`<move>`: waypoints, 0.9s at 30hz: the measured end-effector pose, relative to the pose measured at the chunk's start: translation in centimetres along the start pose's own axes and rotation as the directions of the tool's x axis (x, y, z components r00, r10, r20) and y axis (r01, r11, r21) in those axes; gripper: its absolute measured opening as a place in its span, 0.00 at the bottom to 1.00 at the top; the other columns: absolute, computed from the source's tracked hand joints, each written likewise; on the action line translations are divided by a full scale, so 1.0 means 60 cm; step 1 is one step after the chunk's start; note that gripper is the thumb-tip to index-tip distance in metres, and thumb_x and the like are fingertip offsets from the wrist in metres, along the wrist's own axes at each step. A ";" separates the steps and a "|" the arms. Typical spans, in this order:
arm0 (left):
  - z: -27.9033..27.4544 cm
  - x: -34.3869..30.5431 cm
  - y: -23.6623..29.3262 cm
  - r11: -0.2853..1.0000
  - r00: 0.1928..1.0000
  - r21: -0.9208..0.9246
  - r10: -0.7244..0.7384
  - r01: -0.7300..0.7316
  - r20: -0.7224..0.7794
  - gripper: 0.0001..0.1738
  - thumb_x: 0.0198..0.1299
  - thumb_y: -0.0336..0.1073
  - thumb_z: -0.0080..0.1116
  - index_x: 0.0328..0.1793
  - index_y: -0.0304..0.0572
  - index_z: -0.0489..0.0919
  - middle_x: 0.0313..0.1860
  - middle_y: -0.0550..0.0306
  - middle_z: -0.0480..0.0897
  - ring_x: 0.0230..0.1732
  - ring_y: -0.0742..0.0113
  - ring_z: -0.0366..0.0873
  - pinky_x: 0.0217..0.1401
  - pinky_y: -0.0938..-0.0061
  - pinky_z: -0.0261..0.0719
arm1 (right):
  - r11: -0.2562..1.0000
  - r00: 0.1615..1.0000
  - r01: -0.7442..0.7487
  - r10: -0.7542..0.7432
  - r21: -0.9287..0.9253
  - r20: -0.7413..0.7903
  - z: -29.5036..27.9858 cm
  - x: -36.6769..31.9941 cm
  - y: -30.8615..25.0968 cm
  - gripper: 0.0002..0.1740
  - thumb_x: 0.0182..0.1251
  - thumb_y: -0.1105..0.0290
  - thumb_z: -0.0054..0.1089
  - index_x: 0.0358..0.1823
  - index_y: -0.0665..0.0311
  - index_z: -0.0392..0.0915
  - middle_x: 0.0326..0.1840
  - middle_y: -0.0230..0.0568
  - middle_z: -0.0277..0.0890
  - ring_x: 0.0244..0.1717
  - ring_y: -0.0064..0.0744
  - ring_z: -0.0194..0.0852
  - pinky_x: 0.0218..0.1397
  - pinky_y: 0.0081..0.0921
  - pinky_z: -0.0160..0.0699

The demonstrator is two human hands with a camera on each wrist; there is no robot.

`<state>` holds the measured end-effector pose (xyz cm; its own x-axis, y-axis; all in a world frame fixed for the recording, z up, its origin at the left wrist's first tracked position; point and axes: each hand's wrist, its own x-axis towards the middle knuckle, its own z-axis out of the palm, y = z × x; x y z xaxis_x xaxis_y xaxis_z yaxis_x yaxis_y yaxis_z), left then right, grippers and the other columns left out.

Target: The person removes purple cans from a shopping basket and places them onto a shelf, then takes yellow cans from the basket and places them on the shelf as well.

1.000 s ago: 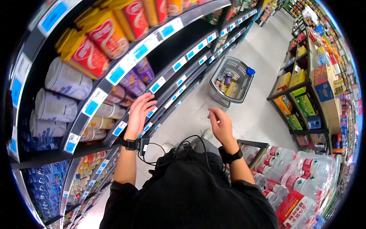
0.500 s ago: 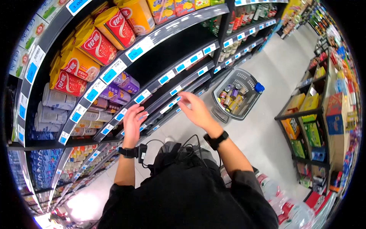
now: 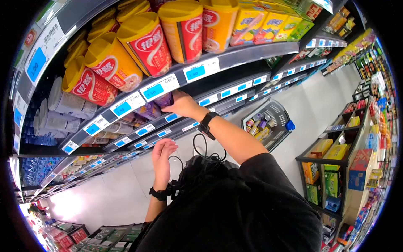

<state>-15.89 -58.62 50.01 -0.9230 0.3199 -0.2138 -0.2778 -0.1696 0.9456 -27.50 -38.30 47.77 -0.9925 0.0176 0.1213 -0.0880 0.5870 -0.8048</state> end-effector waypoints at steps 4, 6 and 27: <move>-0.009 0.022 0.001 0.999 0.999 0.030 -0.023 0.022 0.042 0.10 0.68 0.32 0.49 0.49 0.34 0.75 0.41 0.53 0.80 0.43 0.65 0.80 0.49 0.73 0.77 | 1.000 1.000 0.013 -0.013 -0.028 -0.001 -0.008 0.001 0.007 0.43 0.42 0.47 0.74 0.57 0.64 0.72 0.53 0.55 0.76 0.56 0.53 0.73 0.60 0.37 0.71; -0.010 0.029 0.006 0.998 0.999 0.042 -0.040 0.039 0.034 0.09 0.67 0.31 0.49 0.49 0.34 0.75 0.41 0.53 0.80 0.43 0.65 0.80 0.49 0.73 0.77 | 1.000 1.000 0.010 -0.010 -0.005 0.004 -0.005 -0.004 0.012 0.43 0.42 0.47 0.74 0.57 0.64 0.71 0.53 0.55 0.76 0.56 0.52 0.73 0.60 0.37 0.71; 0.137 -0.013 -0.035 0.994 0.985 0.092 -0.036 0.052 -0.167 0.12 0.66 0.33 0.47 0.51 0.35 0.74 0.44 0.54 0.78 0.44 0.65 0.80 0.52 0.71 0.77 | 0.969 0.977 0.206 -0.211 0.134 0.023 -0.165 -0.168 0.053 0.28 0.59 0.66 0.66 0.60 0.64 0.69 0.53 0.48 0.75 0.56 0.47 0.72 0.59 0.33 0.71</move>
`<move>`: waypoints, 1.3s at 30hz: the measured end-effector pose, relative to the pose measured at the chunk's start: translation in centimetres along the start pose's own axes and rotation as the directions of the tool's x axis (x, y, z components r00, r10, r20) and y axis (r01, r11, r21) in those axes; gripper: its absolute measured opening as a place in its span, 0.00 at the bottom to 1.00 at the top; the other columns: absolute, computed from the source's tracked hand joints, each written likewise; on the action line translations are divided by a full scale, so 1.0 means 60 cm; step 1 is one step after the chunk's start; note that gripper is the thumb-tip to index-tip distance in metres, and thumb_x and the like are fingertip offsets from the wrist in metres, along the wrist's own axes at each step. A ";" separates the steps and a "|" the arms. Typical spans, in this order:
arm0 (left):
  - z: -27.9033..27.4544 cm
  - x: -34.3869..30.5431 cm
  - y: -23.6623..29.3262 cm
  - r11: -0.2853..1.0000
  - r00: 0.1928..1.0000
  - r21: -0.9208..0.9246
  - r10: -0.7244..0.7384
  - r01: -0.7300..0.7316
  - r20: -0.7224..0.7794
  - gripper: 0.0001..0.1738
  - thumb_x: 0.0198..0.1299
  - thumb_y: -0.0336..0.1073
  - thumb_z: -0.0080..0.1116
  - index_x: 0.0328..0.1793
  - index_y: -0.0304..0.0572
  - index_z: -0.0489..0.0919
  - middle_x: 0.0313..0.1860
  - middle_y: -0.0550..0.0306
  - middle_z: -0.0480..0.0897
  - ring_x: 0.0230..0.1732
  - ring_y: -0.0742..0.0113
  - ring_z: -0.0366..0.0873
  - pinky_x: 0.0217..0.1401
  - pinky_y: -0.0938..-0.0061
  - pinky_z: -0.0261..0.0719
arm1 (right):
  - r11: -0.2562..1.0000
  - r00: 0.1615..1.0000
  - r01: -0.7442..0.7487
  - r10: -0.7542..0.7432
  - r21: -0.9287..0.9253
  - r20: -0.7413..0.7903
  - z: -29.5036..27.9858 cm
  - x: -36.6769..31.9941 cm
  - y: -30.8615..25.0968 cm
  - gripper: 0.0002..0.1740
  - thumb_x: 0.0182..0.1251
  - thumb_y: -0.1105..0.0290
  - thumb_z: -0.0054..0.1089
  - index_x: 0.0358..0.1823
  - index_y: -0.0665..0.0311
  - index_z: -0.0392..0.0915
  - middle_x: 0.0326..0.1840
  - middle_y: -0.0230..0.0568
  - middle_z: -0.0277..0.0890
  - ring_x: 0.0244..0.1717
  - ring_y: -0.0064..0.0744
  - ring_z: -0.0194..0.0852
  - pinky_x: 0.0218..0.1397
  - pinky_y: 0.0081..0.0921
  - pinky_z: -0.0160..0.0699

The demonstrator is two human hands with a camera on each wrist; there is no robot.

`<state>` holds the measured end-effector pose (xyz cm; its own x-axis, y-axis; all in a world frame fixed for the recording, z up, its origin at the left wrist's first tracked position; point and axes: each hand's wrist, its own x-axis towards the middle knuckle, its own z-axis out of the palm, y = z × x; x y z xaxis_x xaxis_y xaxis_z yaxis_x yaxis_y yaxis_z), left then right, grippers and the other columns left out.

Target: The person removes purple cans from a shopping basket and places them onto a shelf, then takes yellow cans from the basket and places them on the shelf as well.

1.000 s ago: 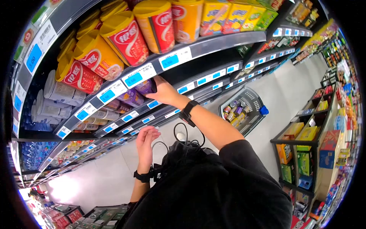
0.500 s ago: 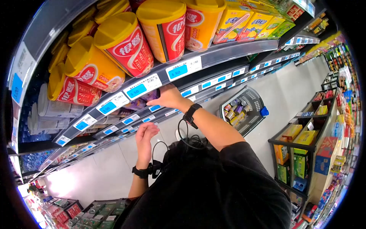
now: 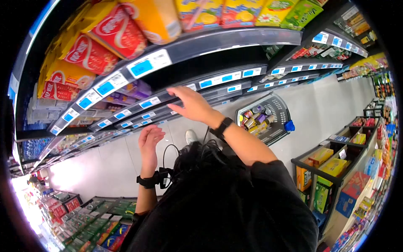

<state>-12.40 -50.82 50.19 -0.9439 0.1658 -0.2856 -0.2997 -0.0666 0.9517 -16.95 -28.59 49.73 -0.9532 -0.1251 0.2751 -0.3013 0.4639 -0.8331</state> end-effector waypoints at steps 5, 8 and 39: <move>0.104 -0.055 -0.050 0.995 0.994 0.008 -0.100 0.100 -0.040 0.12 0.67 0.34 0.47 0.51 0.35 0.74 0.44 0.53 0.79 0.44 0.63 0.80 0.50 0.72 0.78 | 0.948 0.966 -0.254 0.258 0.192 0.000 -0.123 -0.204 0.108 0.14 0.64 0.68 0.61 0.49 0.62 0.78 0.37 0.38 0.80 0.38 0.27 0.79 0.39 0.25 0.77; 0.151 -0.088 -0.081 0.978 0.978 0.018 -0.205 0.206 -0.048 0.12 0.67 0.34 0.48 0.51 0.35 0.74 0.43 0.53 0.79 0.44 0.62 0.81 0.49 0.73 0.78 | 0.811 0.855 -0.462 0.515 0.359 -0.063 -0.175 -0.334 0.199 0.13 0.67 0.70 0.58 0.51 0.67 0.76 0.37 0.31 0.79 0.39 0.19 0.75 0.42 0.18 0.73; 0.289 0.075 -0.398 0.551 0.642 0.769 -0.725 0.324 0.250 0.12 0.66 0.37 0.49 0.50 0.39 0.75 0.41 0.55 0.80 0.39 0.69 0.79 0.44 0.76 0.74 | 0.079 0.037 -0.873 0.995 0.481 -0.097 -0.007 -0.890 0.456 0.16 0.62 0.62 0.55 0.43 0.67 0.79 0.40 0.53 0.81 0.43 0.50 0.80 0.49 0.36 0.77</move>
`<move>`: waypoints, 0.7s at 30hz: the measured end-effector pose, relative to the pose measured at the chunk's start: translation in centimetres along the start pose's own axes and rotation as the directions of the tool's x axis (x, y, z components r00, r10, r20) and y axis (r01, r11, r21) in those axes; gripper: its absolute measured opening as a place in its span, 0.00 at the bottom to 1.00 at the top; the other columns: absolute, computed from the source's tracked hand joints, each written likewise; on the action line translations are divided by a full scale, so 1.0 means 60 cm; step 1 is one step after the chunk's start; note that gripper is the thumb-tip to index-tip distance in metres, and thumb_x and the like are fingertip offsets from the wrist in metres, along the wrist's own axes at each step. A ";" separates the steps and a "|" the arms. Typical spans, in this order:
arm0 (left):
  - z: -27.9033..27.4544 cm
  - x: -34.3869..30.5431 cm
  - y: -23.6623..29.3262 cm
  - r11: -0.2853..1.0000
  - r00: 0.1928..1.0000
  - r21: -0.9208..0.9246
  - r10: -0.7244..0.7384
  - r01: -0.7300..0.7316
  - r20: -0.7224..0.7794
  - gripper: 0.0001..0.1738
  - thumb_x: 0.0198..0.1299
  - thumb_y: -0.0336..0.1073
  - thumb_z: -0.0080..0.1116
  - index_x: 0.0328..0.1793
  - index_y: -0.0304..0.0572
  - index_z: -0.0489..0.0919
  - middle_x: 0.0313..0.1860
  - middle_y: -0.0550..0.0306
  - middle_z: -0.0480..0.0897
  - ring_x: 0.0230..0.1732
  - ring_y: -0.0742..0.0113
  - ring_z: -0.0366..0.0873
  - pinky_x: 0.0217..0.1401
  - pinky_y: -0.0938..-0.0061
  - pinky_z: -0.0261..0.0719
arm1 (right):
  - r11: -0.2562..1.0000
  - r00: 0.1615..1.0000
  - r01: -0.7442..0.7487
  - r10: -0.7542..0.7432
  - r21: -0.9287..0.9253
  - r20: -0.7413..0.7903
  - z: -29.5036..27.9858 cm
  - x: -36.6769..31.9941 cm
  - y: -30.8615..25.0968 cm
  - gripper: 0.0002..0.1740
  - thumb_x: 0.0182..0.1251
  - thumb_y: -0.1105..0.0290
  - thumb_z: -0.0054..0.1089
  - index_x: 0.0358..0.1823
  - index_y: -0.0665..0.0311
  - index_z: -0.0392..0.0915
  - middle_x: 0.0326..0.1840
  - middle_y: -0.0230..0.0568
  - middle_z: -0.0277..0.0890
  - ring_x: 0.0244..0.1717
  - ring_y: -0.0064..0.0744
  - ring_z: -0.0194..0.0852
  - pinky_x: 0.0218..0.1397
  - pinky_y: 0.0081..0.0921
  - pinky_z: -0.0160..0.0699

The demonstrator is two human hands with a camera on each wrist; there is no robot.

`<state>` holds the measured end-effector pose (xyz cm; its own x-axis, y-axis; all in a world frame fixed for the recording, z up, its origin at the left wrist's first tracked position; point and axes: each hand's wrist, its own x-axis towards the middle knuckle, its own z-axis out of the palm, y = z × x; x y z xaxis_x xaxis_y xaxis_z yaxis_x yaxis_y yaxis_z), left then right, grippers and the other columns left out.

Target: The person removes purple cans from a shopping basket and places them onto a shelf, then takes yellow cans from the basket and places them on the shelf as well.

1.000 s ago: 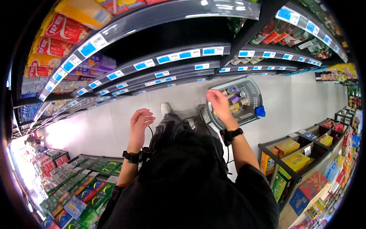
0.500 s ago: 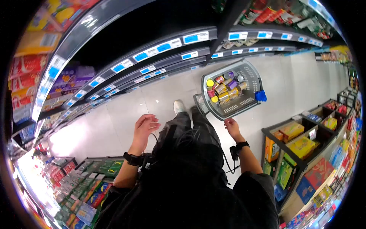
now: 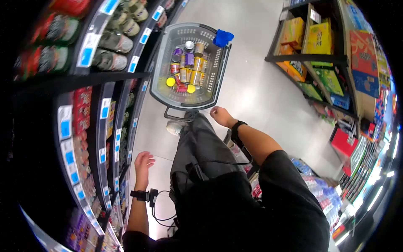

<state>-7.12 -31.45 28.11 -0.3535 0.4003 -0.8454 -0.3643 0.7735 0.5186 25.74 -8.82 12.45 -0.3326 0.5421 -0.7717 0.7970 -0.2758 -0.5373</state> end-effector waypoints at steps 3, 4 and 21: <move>0.064 0.105 -0.016 0.993 0.988 0.100 0.043 -0.058 0.151 0.11 0.66 0.36 0.50 0.50 0.39 0.75 0.40 0.56 0.79 0.38 0.70 0.78 0.43 0.77 0.74 | 0.991 0.990 0.104 -0.096 0.082 -0.099 0.010 0.038 -0.025 0.13 0.62 0.65 0.55 0.41 0.68 0.77 0.36 0.53 0.80 0.39 0.50 0.79 0.45 0.36 0.77; 0.084 0.136 -0.017 0.983 0.969 0.124 0.108 -0.138 0.223 0.11 0.66 0.37 0.51 0.50 0.39 0.75 0.40 0.56 0.79 0.38 0.71 0.77 0.42 0.79 0.74 | 0.983 0.977 0.180 -0.176 0.026 -0.121 0.014 0.055 -0.027 0.11 0.61 0.68 0.54 0.40 0.69 0.76 0.35 0.53 0.80 0.39 0.51 0.79 0.44 0.37 0.77; 0.349 0.574 0.136 0.976 0.939 0.198 -0.151 0.092 0.310 0.16 0.65 0.39 0.49 0.55 0.39 0.74 0.49 0.54 0.78 0.45 0.63 0.79 0.50 0.71 0.78 | 0.990 1.000 0.014 -0.012 0.138 -0.015 0.053 0.247 0.018 0.16 0.59 0.68 0.56 0.45 0.71 0.76 0.39 0.59 0.79 0.46 0.55 0.77 0.52 0.42 0.75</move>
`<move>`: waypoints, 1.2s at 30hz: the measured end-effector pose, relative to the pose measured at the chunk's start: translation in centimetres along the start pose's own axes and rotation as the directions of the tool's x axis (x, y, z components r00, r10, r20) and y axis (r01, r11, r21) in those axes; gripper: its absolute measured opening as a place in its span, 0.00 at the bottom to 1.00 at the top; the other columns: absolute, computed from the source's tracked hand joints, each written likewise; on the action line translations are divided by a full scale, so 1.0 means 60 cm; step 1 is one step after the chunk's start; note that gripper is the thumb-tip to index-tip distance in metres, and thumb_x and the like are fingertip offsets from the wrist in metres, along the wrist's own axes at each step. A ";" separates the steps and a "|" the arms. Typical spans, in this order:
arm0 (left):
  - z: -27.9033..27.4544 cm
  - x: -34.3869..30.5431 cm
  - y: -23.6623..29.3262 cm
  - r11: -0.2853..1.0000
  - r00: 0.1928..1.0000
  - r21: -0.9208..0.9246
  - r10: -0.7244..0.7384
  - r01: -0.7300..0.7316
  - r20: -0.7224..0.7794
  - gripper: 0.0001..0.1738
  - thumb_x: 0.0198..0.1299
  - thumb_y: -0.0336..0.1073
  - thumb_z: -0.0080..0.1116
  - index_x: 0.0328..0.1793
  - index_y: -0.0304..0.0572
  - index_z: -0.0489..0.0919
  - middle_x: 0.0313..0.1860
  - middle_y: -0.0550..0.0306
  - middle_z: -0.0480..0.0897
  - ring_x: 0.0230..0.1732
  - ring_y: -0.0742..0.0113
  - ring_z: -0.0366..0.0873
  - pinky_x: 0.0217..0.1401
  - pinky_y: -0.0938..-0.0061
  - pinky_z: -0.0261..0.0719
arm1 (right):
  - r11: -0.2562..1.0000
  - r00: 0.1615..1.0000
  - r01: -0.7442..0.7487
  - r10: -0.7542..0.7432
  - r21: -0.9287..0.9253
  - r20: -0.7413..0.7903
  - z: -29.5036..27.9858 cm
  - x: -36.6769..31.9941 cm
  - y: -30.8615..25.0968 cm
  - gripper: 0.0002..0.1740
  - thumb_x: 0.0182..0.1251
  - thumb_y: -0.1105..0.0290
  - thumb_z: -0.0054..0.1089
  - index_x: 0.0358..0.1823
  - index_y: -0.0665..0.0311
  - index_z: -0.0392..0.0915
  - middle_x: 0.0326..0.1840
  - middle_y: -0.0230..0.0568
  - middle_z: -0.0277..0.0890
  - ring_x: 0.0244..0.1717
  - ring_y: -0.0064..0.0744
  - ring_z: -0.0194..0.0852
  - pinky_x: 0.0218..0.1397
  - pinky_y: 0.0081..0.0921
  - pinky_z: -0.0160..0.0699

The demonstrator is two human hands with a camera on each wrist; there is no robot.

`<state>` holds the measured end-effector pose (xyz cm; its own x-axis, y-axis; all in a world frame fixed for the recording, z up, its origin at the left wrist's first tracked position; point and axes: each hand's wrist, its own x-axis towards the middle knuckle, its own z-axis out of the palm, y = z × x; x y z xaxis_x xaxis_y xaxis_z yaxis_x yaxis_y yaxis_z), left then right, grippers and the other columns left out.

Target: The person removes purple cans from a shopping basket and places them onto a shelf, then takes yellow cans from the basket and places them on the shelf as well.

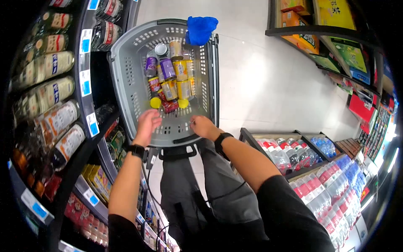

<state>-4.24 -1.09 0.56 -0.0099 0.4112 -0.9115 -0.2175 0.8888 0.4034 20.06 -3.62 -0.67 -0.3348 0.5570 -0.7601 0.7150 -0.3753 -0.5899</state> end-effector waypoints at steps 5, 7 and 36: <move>0.005 0.198 0.032 0.995 0.998 0.088 0.053 -0.049 -0.036 0.16 0.64 0.37 0.51 0.55 0.40 0.73 0.46 0.57 0.76 0.48 0.65 0.74 0.53 0.69 0.74 | 0.919 0.987 -0.114 0.148 0.377 -0.062 0.025 0.045 0.029 0.16 0.64 0.66 0.56 0.47 0.72 0.75 0.35 0.55 0.80 0.38 0.49 0.80 0.44 0.36 0.76; 0.009 0.268 0.040 1.000 0.995 -0.006 0.011 -0.012 -0.096 0.15 0.64 0.39 0.51 0.54 0.42 0.73 0.46 0.58 0.76 0.48 0.66 0.72 0.55 0.68 0.73 | 0.890 0.981 -0.140 0.183 0.435 -0.058 0.021 0.054 0.013 0.15 0.64 0.67 0.55 0.46 0.72 0.75 0.36 0.55 0.80 0.37 0.48 0.79 0.42 0.35 0.76; 0.095 0.014 -0.048 0.963 0.960 0.128 0.214 -0.239 0.182 0.25 0.67 0.46 0.55 0.59 0.33 0.68 0.48 0.56 0.78 0.43 0.73 0.76 0.45 0.77 0.75 | -0.016 0.890 0.196 0.423 0.981 -0.171 0.026 0.092 -0.086 0.30 0.59 0.64 0.68 0.59 0.69 0.64 0.45 0.39 0.75 0.41 0.22 0.75 0.40 0.21 0.77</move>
<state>1.94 -2.17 -0.94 0.1215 0.6214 -0.7740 -0.0824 0.7834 0.6160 13.53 0.25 -2.25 0.1091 0.4638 -0.8792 -0.6787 -0.6114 -0.4068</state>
